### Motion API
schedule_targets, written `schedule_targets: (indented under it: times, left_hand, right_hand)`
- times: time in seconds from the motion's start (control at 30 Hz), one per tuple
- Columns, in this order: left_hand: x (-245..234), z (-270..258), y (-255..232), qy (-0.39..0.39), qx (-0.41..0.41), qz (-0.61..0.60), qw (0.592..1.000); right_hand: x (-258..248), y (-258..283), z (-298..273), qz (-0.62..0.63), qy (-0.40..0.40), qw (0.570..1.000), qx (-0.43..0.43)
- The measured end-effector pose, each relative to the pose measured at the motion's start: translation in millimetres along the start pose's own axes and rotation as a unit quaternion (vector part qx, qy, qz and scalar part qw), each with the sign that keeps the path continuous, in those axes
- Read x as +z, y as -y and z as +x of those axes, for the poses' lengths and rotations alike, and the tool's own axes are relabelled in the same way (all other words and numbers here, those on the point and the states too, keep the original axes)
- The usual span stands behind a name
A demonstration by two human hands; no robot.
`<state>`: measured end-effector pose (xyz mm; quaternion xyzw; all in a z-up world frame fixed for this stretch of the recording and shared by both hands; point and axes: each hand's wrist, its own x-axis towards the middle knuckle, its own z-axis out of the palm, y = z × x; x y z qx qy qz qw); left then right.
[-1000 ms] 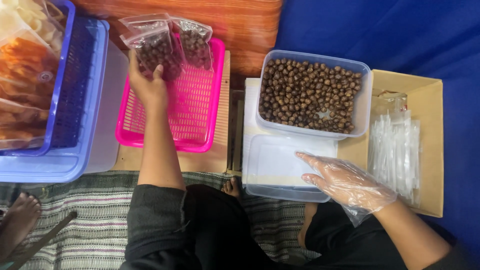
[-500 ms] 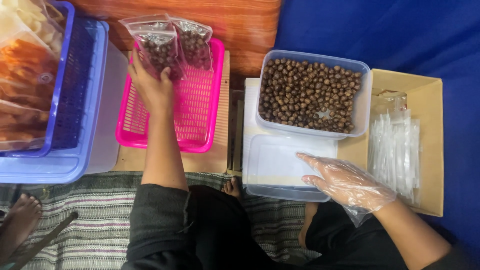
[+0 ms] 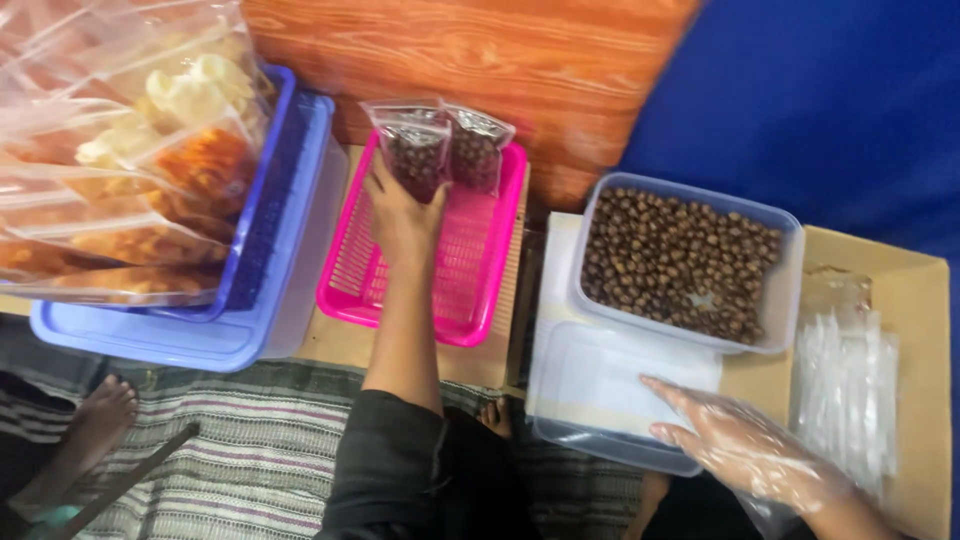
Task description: Packaging chocolate balls into small plastic bags and containers.
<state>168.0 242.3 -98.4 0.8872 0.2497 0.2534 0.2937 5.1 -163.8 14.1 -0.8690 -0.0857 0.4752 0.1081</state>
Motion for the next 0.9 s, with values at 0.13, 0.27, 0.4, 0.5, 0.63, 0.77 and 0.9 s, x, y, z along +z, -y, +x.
schedule_targets:
  times: [0.13, 0.27, 0.4, 0.5, 0.63, 0.77, 0.9]
  left_hand:
    - [-1.8, 3.0, -12.5, 0.022, -0.045, 0.045, 0.998]
    - [2.5, 6.4, -11.7, 0.023, -0.077, 0.04, 0.996]
    - [5.3, 7.8, -12.2, 0.007, -0.071, 0.034, 0.997]
    - [11.2, 9.8, -7.6, -0.028, -0.053, 0.021, 0.998]
    - [9.8, 7.6, -8.8, -0.013, -0.07, -0.038, 0.997]
    - [5.3, 5.9, -10.5, 0.025, -0.083, -0.061, 0.994]
    - [13.0, 6.2, -1.8, -0.02, -0.037, -0.073, 0.996]
  right_hand:
    - [3.3, -7.0, 2.7, -0.007, -0.007, 1.0, -0.005]
    - [-11.7, 10.8, -6.8, 0.012, 0.044, 0.996, 0.074]
    - [-3.3, -6.1, 1.6, 0.004, 0.037, 0.997, 0.064]
    - [-7.9, -4.8, 0.1, 0.011, 0.035, 0.997, 0.072]
    - [-8.0, -3.9, -3.7, -0.001, 0.032, 0.997, 0.068]
    - [-7.1, -3.4, -6.7, -0.001, 0.032, 0.996, 0.08]
    - [-7.3, -5.6, -8.9, -0.001, 0.042, 0.996, 0.077]
